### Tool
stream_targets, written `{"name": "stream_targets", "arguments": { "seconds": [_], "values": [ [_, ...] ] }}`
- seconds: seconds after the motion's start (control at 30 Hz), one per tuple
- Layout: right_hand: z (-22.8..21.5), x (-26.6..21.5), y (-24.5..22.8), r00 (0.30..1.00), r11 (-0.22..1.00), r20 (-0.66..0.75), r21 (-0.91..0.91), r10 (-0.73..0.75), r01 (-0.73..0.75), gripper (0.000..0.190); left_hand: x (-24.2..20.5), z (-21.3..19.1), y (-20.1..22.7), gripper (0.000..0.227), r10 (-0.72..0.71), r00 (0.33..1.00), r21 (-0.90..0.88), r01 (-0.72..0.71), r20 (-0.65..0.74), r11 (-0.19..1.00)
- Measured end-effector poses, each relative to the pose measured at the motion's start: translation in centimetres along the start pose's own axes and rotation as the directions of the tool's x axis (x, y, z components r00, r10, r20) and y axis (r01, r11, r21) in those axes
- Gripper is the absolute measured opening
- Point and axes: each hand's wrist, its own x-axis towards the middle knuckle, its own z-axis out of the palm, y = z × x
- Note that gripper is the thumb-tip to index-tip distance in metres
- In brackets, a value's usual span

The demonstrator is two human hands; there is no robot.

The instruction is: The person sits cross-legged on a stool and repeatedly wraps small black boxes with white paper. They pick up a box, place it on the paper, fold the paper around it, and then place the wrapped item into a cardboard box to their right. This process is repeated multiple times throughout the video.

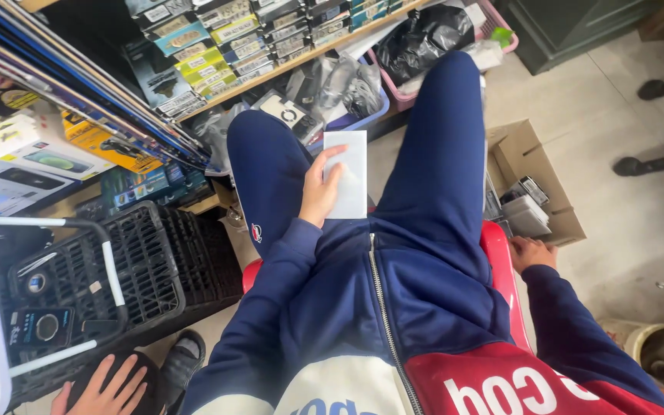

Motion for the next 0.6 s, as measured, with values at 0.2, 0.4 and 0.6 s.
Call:
{"name": "stream_targets", "arguments": {
  "seconds": [0.2,0.4,0.6],
  "values": [
    [-3.8,4.1,-0.9,0.961,0.9,-0.052,0.368,0.271,-0.234,0.059,0.5,0.2,-0.6,0.045,0.095,0.995,-0.025,-0.096,-0.032,0.995],
    [-23.8,6.8,-12.0,0.759,0.736,-0.648,0.542,0.06,0.405,0.034,0.8,0.5,-3.1,0.074,0.089,0.996,-0.148,-0.092,-0.022,0.985],
    [-32.3,8.3,-30.3,0.784,0.267,-0.563,0.739,-0.259,0.619,0.023,0.8,0.1,-2.7,0.047,-0.041,0.998,0.033,0.042,-0.041,0.999]
  ]
}}
